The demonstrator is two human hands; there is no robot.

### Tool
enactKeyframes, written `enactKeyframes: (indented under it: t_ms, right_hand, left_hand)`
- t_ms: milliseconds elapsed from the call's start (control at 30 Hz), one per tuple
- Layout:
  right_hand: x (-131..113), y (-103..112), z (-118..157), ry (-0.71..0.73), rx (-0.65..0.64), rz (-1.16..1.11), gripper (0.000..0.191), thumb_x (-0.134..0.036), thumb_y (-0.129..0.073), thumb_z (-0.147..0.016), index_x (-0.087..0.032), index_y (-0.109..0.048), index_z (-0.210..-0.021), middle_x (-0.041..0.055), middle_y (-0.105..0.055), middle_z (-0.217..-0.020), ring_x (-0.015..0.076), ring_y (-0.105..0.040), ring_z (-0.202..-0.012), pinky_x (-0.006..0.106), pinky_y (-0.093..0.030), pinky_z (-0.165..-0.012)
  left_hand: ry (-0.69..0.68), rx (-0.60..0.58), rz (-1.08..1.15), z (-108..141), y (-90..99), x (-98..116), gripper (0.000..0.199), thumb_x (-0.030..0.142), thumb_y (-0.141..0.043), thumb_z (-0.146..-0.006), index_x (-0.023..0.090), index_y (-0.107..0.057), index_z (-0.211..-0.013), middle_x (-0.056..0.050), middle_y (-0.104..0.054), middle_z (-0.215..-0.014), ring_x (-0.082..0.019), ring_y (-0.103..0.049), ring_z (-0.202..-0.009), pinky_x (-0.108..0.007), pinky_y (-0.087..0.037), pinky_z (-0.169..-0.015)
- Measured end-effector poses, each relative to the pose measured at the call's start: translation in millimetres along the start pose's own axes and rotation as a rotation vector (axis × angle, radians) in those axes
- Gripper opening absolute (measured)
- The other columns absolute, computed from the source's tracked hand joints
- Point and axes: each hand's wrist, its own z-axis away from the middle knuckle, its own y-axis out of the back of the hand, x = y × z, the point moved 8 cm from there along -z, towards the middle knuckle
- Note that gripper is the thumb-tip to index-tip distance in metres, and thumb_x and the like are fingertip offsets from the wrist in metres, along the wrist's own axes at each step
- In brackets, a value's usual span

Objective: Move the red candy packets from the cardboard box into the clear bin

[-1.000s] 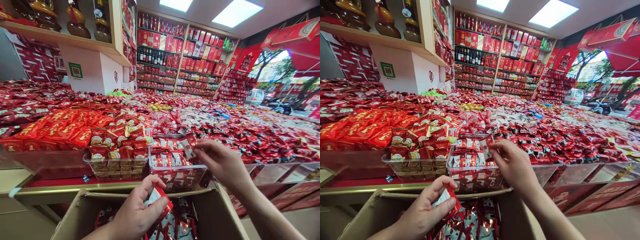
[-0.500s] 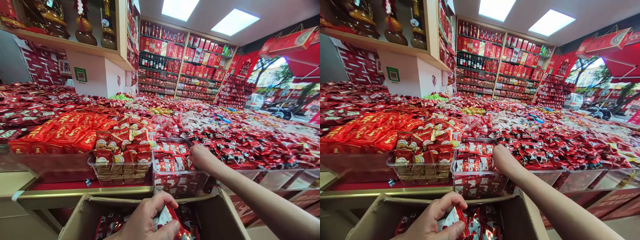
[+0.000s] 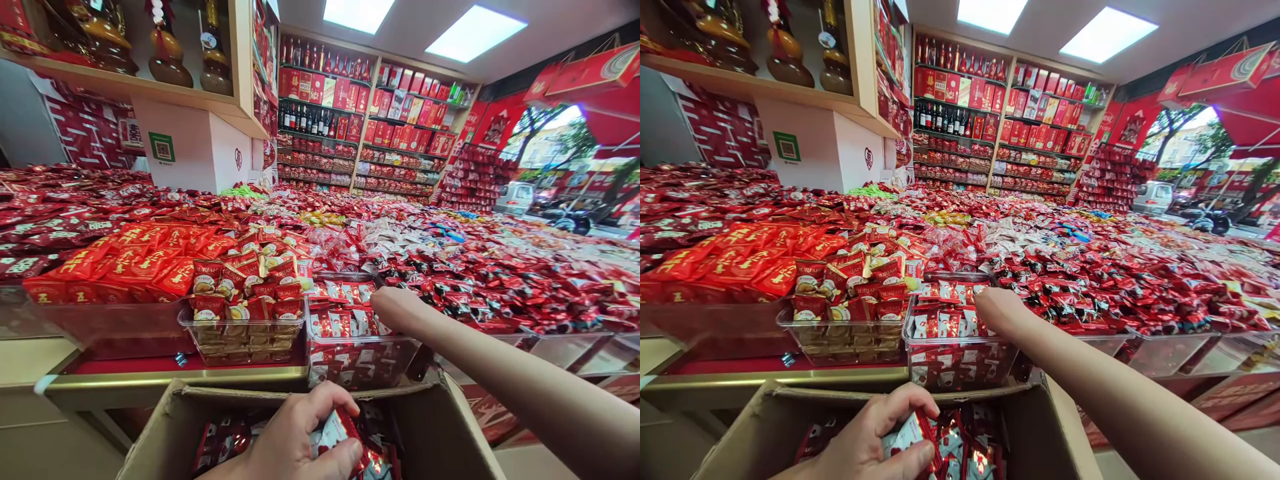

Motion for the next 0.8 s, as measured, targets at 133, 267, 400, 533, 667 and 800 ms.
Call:
enactKeyframes:
  t_ms: [133, 267, 400, 533, 667, 800]
  right_hand:
    - [-8.3, -0.1, -3.0, 0.094, -0.009, 0.033, 0.027, -0.006, -0.051, -0.07, -0.01, -0.068, -0.091, 0.017, -0.069, -0.087, 0.0262, -0.065, -0.084, 0.027, -0.048, -0.063]
    - [-14.7, -5.2, -1.6, 0.154, -0.011, 0.058, 0.027, -0.004, -0.049, -0.069, -0.007, -0.069, -0.087, 0.0181, -0.069, -0.087, 0.0261, -0.065, -0.085, 0.029, -0.048, -0.068]
    - [-19.9, -6.7, 0.5, 0.149, -0.027, 0.068, 0.03, -0.001, -0.043, -0.075, -0.006, -0.068, -0.091, 0.0183, -0.068, -0.091, 0.0255, -0.064, -0.088, 0.03, -0.047, -0.071]
    - [-22.7, -2.8, 0.9, 0.115, -0.04, 0.067, 0.027, -0.003, -0.045, -0.076, -0.005, -0.067, -0.091, 0.0209, -0.068, -0.091, 0.0277, -0.064, -0.089, 0.032, -0.048, -0.071]
    - [-20.2, -3.2, -2.4, 0.112, -0.053, 0.041, 0.026, -0.004, -0.052, -0.071, -0.005, -0.066, -0.093, 0.0198, -0.068, -0.092, 0.0265, -0.064, -0.088, 0.027, -0.047, -0.066]
    - [-14.2, -7.7, -5.2, 0.138, -0.134, -0.001, 0.014, -0.01, -0.063, -0.061, -0.007, -0.069, -0.074, 0.0138, -0.07, -0.073, 0.023, -0.066, -0.07, 0.023, -0.045, -0.052]
  left_hand:
    - [0.017, 0.018, 0.0, 0.9, 0.5, 0.9, 0.019, 0.022, -0.051, -0.074, 0.019, -0.048, -0.093, 0.008, -0.044, -0.057, -0.008, -0.037, -0.049, -0.018, -0.031, -0.048]
    - [0.003, 0.032, -0.045, 1.2, 3.1, 4.3, 0.018, 0.022, -0.052, -0.074, 0.021, -0.05, -0.092, 0.007, -0.047, -0.057, -0.009, -0.04, -0.05, -0.018, -0.033, -0.049]
    - [-0.042, 0.073, -0.115, 2.7, 6.4, 9.0, 0.018, 0.026, -0.053, -0.075, 0.022, -0.053, -0.092, 0.006, -0.049, -0.057, -0.011, -0.042, -0.05, -0.02, -0.035, -0.051]
    - [-0.068, 0.082, -0.12, 4.2, 6.3, 11.9, 0.018, 0.027, -0.053, -0.075, 0.021, -0.054, -0.092, 0.005, -0.051, -0.061, -0.011, -0.043, -0.053, -0.019, -0.036, -0.054]
    - [-0.056, 0.074, -0.109, 4.1, 6.7, 12.3, 0.016, 0.025, -0.052, -0.076, 0.02, -0.053, -0.091, 0.007, -0.043, -0.057, -0.01, -0.038, -0.052, -0.02, -0.033, -0.052]
    - [-0.045, 0.103, -0.133, 4.3, 10.8, 13.1, 0.016, 0.024, -0.054, -0.074, 0.02, -0.054, -0.09, 0.007, -0.042, -0.057, -0.01, -0.038, -0.053, -0.02, -0.033, -0.054]
